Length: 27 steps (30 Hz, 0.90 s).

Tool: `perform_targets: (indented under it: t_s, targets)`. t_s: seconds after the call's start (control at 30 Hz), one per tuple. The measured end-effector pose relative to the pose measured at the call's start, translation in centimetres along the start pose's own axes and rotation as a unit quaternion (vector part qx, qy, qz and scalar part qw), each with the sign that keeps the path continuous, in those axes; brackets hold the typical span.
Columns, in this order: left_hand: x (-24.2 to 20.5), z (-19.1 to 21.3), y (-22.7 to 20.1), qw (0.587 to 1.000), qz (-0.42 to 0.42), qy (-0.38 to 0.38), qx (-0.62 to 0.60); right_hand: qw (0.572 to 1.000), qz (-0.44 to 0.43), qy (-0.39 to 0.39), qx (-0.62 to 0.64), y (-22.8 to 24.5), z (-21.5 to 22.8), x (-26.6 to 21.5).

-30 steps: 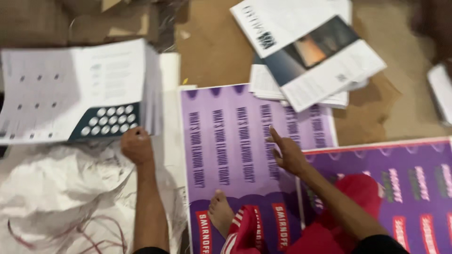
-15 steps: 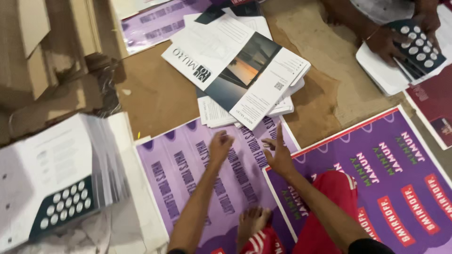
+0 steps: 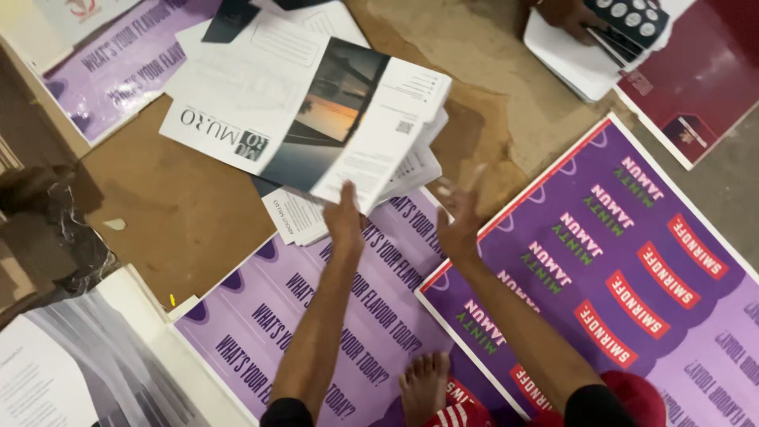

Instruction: The person sits on the floor and applies glue to the edge of a large printed paper sheet using a sponge. They then press the glued edge down onto a larger poster board to adhere it.

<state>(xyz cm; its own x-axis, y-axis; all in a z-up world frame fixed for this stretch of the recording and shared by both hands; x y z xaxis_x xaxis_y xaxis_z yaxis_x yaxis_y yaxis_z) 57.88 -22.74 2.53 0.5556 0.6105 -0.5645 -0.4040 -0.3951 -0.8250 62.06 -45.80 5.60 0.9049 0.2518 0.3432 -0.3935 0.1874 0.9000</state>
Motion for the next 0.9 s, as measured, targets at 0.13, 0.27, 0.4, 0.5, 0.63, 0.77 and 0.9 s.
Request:
perform_targets:
  t_s: [0.13, 0.27, 0.4, 0.5, 0.63, 0.77, 0.9]
  targets:
    - [-6.0, 1.0, -12.6, 0.994, -0.11, 0.001, -0.023, 0.985, -0.055, -0.102, 0.126, 1.4, 3.8, -0.1]
    - [-21.0, 1.4, -21.2, 0.977, -0.194, 0.081, -0.026, 0.98, -0.061, -0.084, 0.167, 4.1, 8.3, -1.3]
    - [-35.2, 2.0, -24.5, 0.961, -0.23, 0.156, 0.003, 0.923, -0.022, -0.228, 0.309, 8.3, 13.6, -5.3]
    - [-42.9, 2.2, -25.3, 0.936, -0.252, 0.247, -0.011, 0.888, -0.06, -0.378, 0.255, 11.7, 21.0, -11.6]
    - [-49.7, 3.0, -23.6, 0.862, -0.429, 0.254, 0.096, 0.902, -0.082, -0.352, 0.235, 16.2, 30.3, -19.9]
    - [-55.2, 2.3, -19.8, 0.656, -0.669, 0.242, 0.253, 0.872, 0.151, -0.462, 0.05, 23.5, 31.2, -29.0]
    - [-58.2, 1.0, -16.1, 0.706, -0.549, 0.391, 0.217, 0.857, 0.179, -0.476, 0.086, 23.6, 30.8, -32.1]
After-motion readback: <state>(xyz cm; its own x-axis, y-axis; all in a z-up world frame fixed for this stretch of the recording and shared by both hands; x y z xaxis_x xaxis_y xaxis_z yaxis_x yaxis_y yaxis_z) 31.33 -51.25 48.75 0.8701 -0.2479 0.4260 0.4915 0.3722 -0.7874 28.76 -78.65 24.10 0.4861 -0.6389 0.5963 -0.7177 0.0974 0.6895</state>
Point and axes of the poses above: each hand's wrist, its own x-axis towards the middle knuckle, its own z-axis out of the back of the hand, y = z × x, the point moved 3 cm from there along x, towards the middle knuckle, and after that the axes turned 15 degrees about x, right-handed, at the moved point
